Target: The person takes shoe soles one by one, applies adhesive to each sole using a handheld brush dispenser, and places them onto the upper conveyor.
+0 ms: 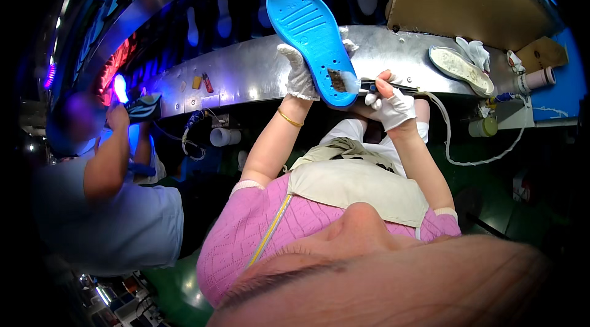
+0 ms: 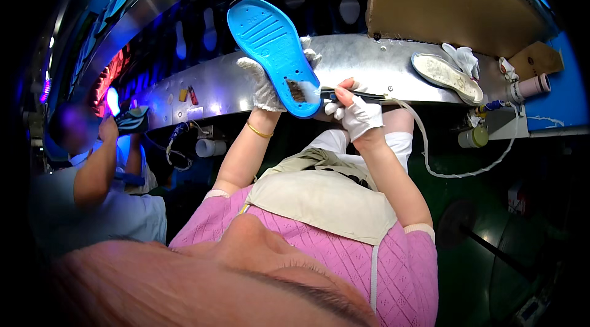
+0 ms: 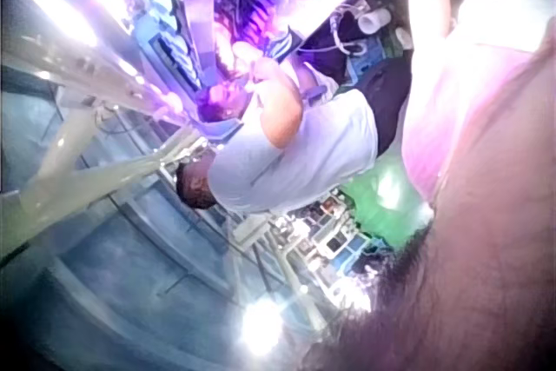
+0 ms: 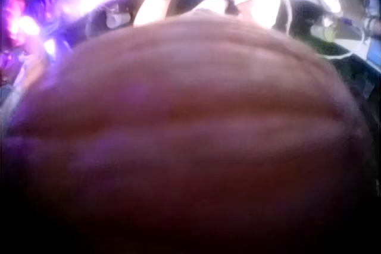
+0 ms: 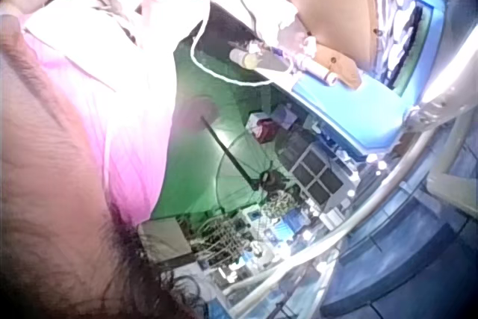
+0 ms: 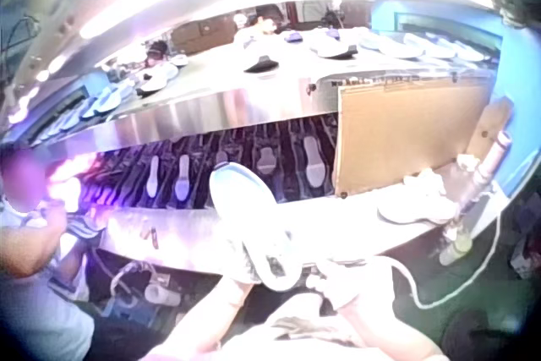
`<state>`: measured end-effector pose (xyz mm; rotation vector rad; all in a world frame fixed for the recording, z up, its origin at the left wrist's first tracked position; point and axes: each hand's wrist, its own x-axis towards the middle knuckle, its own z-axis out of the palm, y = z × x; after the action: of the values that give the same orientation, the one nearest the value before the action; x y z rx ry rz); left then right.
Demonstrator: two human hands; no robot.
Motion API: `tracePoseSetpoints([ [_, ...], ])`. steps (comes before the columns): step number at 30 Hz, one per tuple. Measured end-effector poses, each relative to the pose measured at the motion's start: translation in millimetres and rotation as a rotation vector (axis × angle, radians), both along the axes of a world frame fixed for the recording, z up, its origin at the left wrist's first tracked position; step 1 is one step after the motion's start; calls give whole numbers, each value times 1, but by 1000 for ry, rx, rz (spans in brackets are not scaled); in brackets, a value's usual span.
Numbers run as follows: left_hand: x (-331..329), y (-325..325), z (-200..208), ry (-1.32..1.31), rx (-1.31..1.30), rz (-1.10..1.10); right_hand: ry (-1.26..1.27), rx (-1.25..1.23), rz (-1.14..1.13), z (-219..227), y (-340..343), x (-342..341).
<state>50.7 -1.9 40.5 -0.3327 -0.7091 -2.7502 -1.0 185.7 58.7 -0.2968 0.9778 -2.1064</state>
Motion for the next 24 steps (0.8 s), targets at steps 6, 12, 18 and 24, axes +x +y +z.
tracePoseSetpoints([
  [6, -7, -1, 2, -2, -75, 115, 315, 220, -20, 2, -3, 16],
  [12, -3, -5, 15, 33, -146, 19, 63, 39, 84, 9, 1, -1],
  [18, -2, -20, 22, -137, -437, 15, 711, 321, 163, 15, 1, -9],
  [24, -11, -25, 34, -292, -711, -106, 410, 216, 498, 19, 7, -32],
])
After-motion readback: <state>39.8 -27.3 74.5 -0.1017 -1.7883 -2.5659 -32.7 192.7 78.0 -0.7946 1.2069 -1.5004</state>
